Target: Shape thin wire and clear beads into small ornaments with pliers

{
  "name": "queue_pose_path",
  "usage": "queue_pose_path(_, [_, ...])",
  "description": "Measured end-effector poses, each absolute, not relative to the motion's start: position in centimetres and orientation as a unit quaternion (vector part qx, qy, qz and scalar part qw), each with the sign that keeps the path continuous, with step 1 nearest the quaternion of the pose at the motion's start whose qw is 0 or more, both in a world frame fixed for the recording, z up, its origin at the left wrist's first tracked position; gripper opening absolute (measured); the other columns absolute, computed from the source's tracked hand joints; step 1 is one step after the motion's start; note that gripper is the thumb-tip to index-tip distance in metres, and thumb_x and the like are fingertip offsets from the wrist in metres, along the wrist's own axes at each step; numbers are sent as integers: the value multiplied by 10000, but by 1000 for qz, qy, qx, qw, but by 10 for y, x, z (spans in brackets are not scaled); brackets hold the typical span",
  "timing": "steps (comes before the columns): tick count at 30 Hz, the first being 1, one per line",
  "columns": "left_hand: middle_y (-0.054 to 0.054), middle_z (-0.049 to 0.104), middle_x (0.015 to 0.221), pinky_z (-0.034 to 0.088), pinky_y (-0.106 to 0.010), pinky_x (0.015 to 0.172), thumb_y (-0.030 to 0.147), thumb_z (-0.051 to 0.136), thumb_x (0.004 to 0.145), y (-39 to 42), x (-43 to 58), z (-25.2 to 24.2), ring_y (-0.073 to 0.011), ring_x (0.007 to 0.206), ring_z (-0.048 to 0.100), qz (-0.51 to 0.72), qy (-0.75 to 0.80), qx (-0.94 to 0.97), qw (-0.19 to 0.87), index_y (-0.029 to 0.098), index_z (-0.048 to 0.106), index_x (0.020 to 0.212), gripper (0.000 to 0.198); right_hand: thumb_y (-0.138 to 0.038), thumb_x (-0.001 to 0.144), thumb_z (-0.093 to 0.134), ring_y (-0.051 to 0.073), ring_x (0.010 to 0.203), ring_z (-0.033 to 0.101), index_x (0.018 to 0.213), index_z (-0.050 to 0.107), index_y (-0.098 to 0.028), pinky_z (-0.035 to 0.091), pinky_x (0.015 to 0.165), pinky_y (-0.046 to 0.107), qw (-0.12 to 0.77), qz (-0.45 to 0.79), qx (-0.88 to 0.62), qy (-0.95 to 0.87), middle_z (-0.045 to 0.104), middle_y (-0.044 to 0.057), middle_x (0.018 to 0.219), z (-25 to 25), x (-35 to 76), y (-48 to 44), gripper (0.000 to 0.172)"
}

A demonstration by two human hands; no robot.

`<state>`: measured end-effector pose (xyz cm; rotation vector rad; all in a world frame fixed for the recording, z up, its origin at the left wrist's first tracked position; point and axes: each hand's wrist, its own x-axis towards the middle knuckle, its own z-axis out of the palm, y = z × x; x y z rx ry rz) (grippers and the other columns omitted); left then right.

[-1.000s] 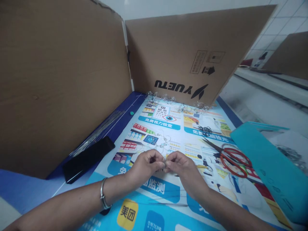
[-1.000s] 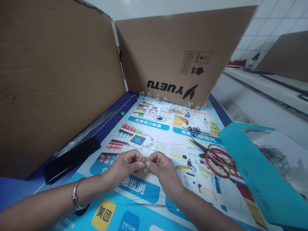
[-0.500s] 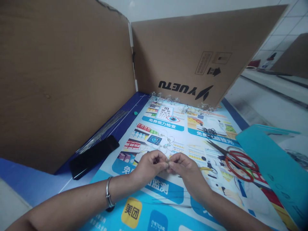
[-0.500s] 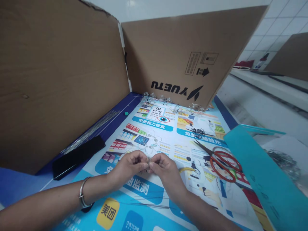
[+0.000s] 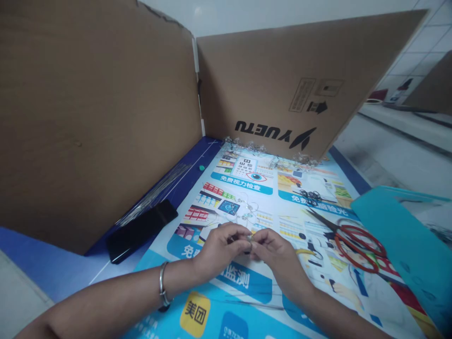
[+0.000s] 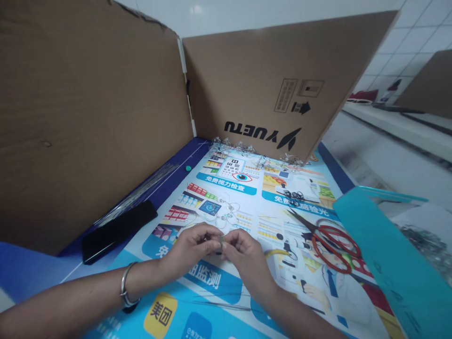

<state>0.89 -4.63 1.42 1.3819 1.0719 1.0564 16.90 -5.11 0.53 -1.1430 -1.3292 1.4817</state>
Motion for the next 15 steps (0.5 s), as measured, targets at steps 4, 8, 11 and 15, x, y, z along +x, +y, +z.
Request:
queue_pose_path(4, [-11, 583, 729, 445, -207, 578, 207, 606, 754, -46, 5, 18, -107, 630, 547, 427, 444, 598, 512, 147, 657, 783, 84, -323, 768, 613, 128, 639, 538, 753, 542, -195, 423, 612, 249, 396, 577, -454, -552, 570, -26, 638, 4, 169, -51, 148])
queue_pose_path(8, [18, 556, 676, 417, -191, 502, 263, 595, 766, -29, -11, 27, -74, 521, 498, 407, 445, 599, 526, 151, 614, 778, 114, -302, 815, 549, 136, 683, 557, 831, 587, -202, 429, 624, 255, 327, 483, -453, -674, 602, 7, 778, 18, 174, -47, 108])
queue_pose_path(11, [27, 548, 614, 395, -187, 477, 271, 603, 744, -6, -32, 34, -72, 492, 471, 364, 468, 623, 511, 148, 604, 750, 123, -231, 836, 510, 139, 714, 553, 824, 607, -200, 399, 620, 242, 192, 336, -410, -826, 606, 21, 801, 34, 181, -48, 103])
queue_pose_path(15, [31, 564, 594, 360, -192, 508, 245, 580, 739, 24, -60, 31, -86, 533, 486, 278, 510, 716, 387, 156, 634, 712, 107, -113, 772, 534, 162, 657, 536, 742, 561, -181, 332, 539, 260, 3, 88, -332, -939, 594, 32, 744, 37, 190, -67, 79])
